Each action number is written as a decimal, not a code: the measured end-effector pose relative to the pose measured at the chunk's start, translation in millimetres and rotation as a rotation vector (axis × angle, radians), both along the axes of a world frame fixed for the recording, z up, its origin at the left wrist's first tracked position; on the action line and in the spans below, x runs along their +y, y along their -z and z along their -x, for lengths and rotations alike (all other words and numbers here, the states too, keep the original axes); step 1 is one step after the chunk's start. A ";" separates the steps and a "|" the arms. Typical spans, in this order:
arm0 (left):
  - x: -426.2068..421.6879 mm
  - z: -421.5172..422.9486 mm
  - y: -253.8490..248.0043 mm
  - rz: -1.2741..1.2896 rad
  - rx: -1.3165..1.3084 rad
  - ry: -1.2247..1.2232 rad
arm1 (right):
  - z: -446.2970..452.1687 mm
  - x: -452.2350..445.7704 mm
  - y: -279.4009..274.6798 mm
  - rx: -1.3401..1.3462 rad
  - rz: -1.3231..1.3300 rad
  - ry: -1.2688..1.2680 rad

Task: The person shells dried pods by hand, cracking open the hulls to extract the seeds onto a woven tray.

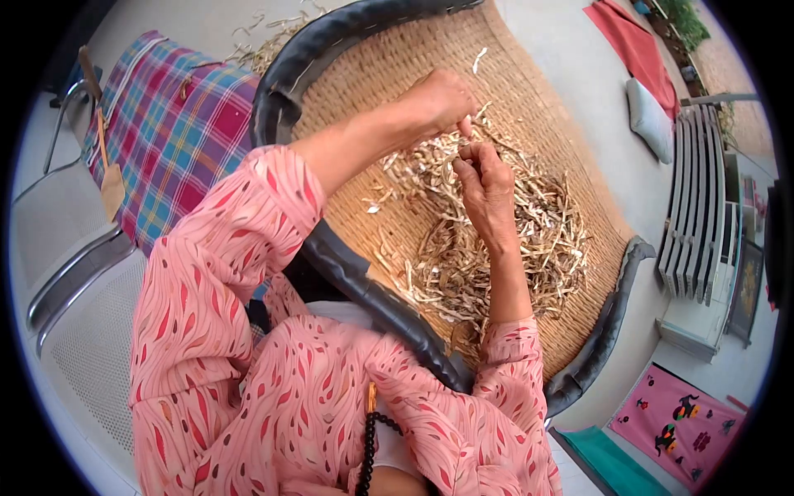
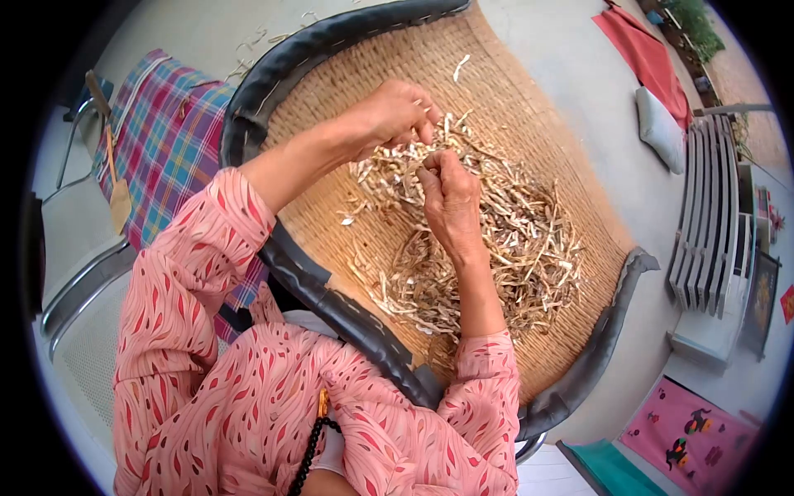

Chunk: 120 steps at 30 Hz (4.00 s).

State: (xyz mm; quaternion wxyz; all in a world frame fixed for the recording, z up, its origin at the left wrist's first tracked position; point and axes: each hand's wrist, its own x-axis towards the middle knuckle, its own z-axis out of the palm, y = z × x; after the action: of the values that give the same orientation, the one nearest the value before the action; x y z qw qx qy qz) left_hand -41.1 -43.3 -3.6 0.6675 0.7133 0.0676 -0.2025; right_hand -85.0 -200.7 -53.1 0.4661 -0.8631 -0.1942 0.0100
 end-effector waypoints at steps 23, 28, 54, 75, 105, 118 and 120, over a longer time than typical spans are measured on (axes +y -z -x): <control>-10.0 14.5 5.9 0.101 -0.403 0.267 | -14.2 -24.1 2.6 0.897 -1.185 0.028; -8.3 14.1 4.4 0.015 -0.481 0.300 | -13.8 -25.0 -6.4 0.852 -1.138 0.029; 1.1 7.3 6.2 0.220 0.040 0.330 | -11.5 -28.8 -13.0 0.644 -0.845 0.016; 1.5 1.8 26.7 -0.157 -0.368 0.373 | -8.5 -17.3 -14.6 -0.211 -0.121 0.088; 0.5 4.6 13.4 0.055 -0.138 0.410 | -8.0 -15.6 5.8 0.883 -1.163 0.130; 3.0 4.5 18.6 0.129 -0.041 0.345 | 0.7 -2.5 1.5 0.999 -1.211 0.113; 2.6 5.5 13.7 0.132 0.010 0.307 | 1.6 -1.1 -3.2 0.967 -1.218 0.104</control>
State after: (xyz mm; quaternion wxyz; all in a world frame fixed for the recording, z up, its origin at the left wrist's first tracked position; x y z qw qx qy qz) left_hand -46.6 -40.7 -17.3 0.6738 0.6688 -0.0522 -0.3097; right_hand -86.6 -201.8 -49.9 0.8906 -0.3630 0.1002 0.2550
